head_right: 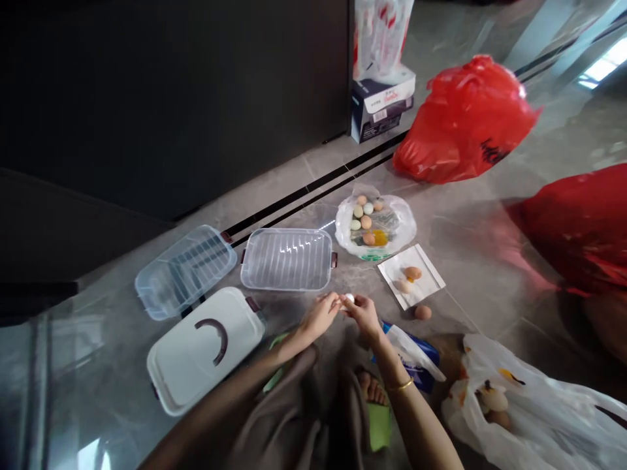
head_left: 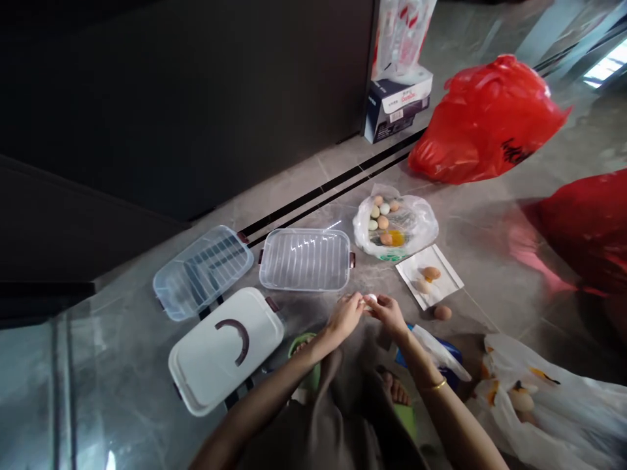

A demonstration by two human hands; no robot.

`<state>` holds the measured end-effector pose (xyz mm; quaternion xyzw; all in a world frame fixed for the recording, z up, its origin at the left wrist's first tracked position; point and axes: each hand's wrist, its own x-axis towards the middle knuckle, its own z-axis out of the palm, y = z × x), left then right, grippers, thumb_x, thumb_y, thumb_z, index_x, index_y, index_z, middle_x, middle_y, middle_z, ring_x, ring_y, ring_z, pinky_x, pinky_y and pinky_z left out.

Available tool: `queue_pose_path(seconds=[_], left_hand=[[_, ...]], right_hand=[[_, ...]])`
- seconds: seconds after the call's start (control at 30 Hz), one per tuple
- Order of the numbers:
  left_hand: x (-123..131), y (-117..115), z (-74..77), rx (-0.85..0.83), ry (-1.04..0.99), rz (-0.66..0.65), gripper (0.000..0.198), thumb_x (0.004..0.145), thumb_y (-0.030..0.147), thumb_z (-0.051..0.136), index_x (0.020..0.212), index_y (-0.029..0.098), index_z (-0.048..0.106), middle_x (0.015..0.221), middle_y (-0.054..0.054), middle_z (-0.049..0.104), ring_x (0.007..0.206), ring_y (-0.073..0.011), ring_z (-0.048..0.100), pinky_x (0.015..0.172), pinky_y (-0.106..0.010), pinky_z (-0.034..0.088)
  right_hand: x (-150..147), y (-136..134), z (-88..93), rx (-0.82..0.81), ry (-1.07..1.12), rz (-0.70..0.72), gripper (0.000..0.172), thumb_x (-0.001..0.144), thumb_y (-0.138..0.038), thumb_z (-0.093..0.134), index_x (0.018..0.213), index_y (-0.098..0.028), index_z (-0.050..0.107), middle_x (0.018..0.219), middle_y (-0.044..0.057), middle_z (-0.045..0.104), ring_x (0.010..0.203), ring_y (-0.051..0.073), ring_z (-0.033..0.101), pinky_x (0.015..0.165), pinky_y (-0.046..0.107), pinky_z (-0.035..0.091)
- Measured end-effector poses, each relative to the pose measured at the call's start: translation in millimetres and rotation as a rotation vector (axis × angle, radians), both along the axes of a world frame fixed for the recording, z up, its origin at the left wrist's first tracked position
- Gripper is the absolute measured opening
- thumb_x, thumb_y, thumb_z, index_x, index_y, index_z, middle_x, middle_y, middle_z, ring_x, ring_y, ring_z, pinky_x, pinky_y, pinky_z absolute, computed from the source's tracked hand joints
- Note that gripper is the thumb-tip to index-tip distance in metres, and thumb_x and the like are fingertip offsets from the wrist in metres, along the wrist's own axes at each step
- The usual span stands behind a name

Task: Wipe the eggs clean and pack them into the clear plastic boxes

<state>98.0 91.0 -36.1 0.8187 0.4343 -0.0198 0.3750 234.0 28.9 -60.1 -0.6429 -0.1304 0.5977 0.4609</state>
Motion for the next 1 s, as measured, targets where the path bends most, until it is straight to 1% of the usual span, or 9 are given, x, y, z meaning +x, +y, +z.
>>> queue_pose_path(seconds=[0.07,0.17,0.27,0.37,0.5,0.6,0.77,0.9,1.0], left_hand=[[-20.6,15.3,-10.3,0.000,-0.030,-0.011,0.010,0.092,0.024,0.058,0.096,0.020,0.065,0.096,-0.006,0.072,0.095,-0.0218,0.066,0.085,-0.033,0.051],[-54.0,44.5,-18.5,0.100,-0.088,-0.077,0.021,0.087,0.026,0.067,0.106,0.022,0.064,0.115,-0.006,0.069,0.112,-0.0239,0.060,0.099,-0.038,0.046],[-77.6,69.5,-25.7,0.195,-0.005,-0.186,0.031,0.084,0.023,0.069,0.114,0.021,0.062,0.122,-0.010,0.065,0.117,-0.0268,0.056,0.100,-0.042,0.045],[-85.8,80.4,-36.7,0.204,0.102,-0.289,0.026,0.087,0.015,0.062,0.112,0.018,0.064,0.115,-0.013,0.067,0.114,-0.0278,0.058,0.096,-0.042,0.048],[-82.2,78.7,-51.0,0.167,0.109,-0.346,0.023,0.089,0.006,0.049,0.099,0.015,0.069,0.099,-0.013,0.070,0.101,-0.0253,0.064,0.089,-0.038,0.051],[-75.8,75.8,-55.5,0.144,0.088,-0.375,0.022,0.089,0.008,0.050,0.097,0.013,0.070,0.101,-0.014,0.071,0.102,-0.0253,0.064,0.087,-0.035,0.052],[-59.1,78.4,-57.7,0.143,0.051,-0.345,0.023,0.092,0.014,0.051,0.105,0.017,0.070,0.108,-0.012,0.072,0.110,-0.0246,0.062,0.093,-0.035,0.050],[-45.4,80.3,-63.2,0.151,0.035,-0.327,0.017,0.092,0.016,0.054,0.098,0.017,0.069,0.097,-0.011,0.073,0.104,-0.0242,0.064,0.089,-0.034,0.050],[-43.2,80.8,-60.7,0.176,0.034,-0.324,0.014,0.092,0.013,0.054,0.092,0.015,0.068,0.090,-0.012,0.072,0.098,-0.0256,0.066,0.085,-0.036,0.050]], right_hand=[[-10.5,1.9,-9.1,-0.065,-0.200,-0.051,0.051,0.054,-0.067,0.080,0.061,-0.023,0.055,0.055,-0.002,0.052,0.054,0.016,0.054,0.051,0.030,0.048],[-34.4,-8.9,-7.1,-0.164,-0.503,-0.129,0.049,0.065,-0.069,0.072,0.065,-0.026,0.050,0.055,-0.003,0.049,0.051,0.016,0.048,0.047,0.031,0.044],[-70.1,-23.3,16.2,-0.214,-0.567,-0.124,0.044,0.076,-0.070,0.060,0.074,-0.027,0.050,0.061,-0.001,0.051,0.056,0.018,0.050,0.050,0.032,0.044],[-105.0,-21.6,51.8,-0.171,-0.547,-0.109,0.041,0.081,-0.066,0.058,0.074,-0.027,0.048,0.065,-0.001,0.048,0.059,0.017,0.047,0.054,0.031,0.043],[-133.0,8.3,89.6,-0.067,-0.514,-0.089,0.036,0.083,-0.060,0.061,0.083,-0.026,0.050,0.070,-0.002,0.047,0.063,0.015,0.045,0.058,0.028,0.043],[-142.2,34.5,96.5,0.024,-0.475,-0.095,0.038,0.082,-0.057,0.064,0.085,-0.024,0.047,0.073,-0.004,0.046,0.062,0.013,0.045,0.058,0.026,0.044],[-142.4,57.6,73.6,0.108,-0.519,-0.121,0.041,0.079,-0.057,0.066,0.085,-0.022,0.046,0.072,-0.005,0.047,0.060,0.010,0.044,0.055,0.023,0.041],[-123.7,56.2,35.1,0.128,-0.611,-0.121,0.040,0.079,-0.055,0.067,0.088,-0.022,0.048,0.078,-0.003,0.052,0.066,0.012,0.049,0.061,0.025,0.044],[-97.7,49.6,4.4,0.089,-0.735,-0.091,0.037,0.081,-0.056,0.062,0.089,-0.022,0.050,0.077,-0.002,0.053,0.069,0.015,0.051,0.065,0.027,0.045]])
